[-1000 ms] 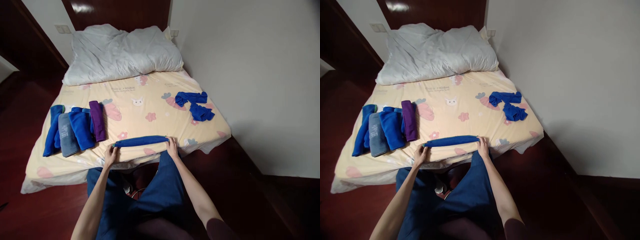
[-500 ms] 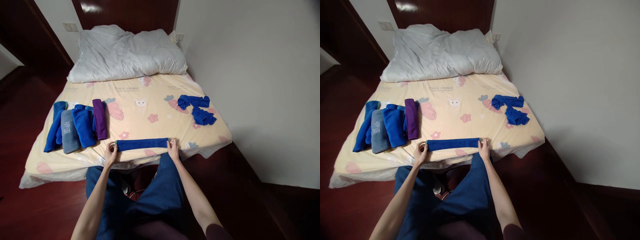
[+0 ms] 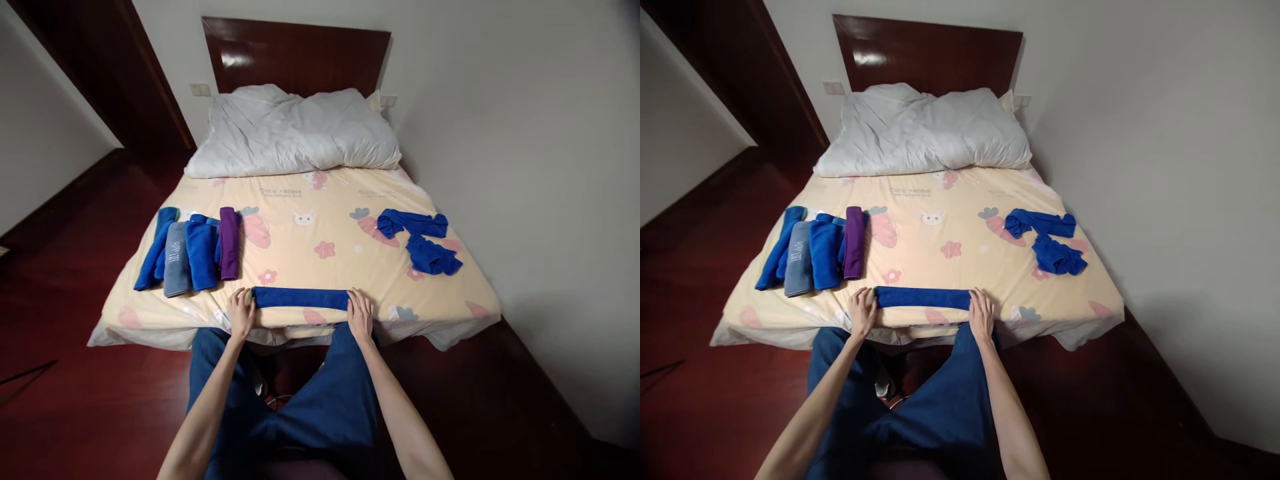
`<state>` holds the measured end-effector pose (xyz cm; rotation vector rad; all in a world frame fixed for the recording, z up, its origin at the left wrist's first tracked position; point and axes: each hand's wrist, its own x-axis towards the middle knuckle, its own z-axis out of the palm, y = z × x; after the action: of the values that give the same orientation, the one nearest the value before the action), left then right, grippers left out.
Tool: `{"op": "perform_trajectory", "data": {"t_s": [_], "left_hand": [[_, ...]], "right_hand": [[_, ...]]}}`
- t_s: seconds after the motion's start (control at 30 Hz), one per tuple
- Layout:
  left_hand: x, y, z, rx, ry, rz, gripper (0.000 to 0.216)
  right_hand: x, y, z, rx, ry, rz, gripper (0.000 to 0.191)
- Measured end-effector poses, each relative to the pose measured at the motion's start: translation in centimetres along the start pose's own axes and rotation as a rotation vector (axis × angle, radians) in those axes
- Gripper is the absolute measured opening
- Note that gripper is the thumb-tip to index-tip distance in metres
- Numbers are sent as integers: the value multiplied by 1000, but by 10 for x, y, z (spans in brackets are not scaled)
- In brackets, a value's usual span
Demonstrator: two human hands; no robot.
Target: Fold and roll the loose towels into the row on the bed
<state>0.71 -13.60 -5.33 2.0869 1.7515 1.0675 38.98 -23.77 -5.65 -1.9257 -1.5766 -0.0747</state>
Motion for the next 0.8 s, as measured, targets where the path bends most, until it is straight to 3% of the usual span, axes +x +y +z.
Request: {"op": "perform_trajectory", "data": {"t_s": [0.1,0.17,0.33,0.43,0.53,0.63,0.73,0.8], "left_hand": [[-10,18,-2,42,-182,214,48],[-13,25,-1,46,-315,271,52],[-13,26,-3,-13,-410,176,56],[-30,35,-9,-116,-331,73,57],[-63,58,-13,-336,-167,-173,54],[-87,89,-10,-735,-137,-677,39],[-78,114,-2,-1221,-120,-1176,15],[-58,121,3,-1380,-53,-1303,5]], "right_hand": [[-2,-2,0,14,-74,-117,43],[-2,-2,1,47,-114,-154,42],[-1,4,6,133,-75,-122,39],[-1,4,7,153,-45,-133,39],[-4,2,4,134,-12,-119,40],[-8,2,0,125,6,-106,41],[-6,5,-4,139,-17,-115,41],[4,6,-5,135,-65,-108,41]]}}
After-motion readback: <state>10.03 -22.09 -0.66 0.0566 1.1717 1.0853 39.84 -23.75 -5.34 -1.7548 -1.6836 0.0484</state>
